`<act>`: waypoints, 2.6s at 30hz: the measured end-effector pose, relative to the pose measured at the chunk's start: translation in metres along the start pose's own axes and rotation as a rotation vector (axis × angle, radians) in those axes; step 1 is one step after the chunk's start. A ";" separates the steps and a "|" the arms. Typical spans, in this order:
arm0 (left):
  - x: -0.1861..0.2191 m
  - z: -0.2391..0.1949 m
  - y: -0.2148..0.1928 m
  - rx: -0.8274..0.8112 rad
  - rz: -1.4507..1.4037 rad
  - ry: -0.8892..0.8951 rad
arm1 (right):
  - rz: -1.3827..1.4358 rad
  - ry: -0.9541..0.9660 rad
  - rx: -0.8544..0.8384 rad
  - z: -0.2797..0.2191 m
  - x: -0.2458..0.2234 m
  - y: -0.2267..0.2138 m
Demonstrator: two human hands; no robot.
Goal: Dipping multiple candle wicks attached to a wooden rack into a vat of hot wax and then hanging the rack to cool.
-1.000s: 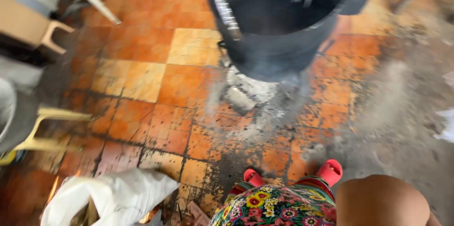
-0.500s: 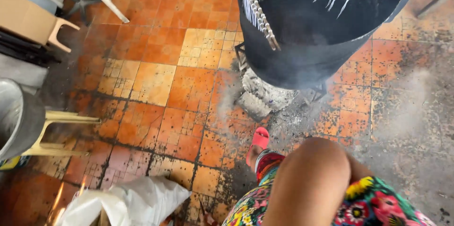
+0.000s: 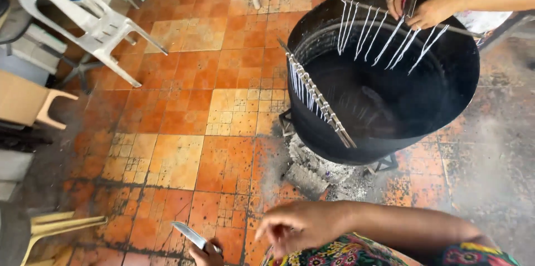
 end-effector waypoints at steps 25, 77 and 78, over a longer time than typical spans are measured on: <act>0.502 0.326 0.329 -1.354 0.060 1.426 | -0.442 1.077 1.356 0.190 0.152 -0.185; 0.492 0.369 0.529 -1.179 0.387 1.136 | 0.765 0.859 3.147 0.070 0.305 -0.152; 0.494 0.368 0.525 -1.195 0.424 1.123 | 0.718 0.926 3.125 0.067 0.313 -0.149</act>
Point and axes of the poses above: each hand's wrist, its own z-axis towards the middle knuckle, its own y-axis out of the palm, x = y × z, the point moved 1 cm from there along z, towards the middle knuckle, and after that the axes turned 3 degrees about y, right-handed, at the moved point
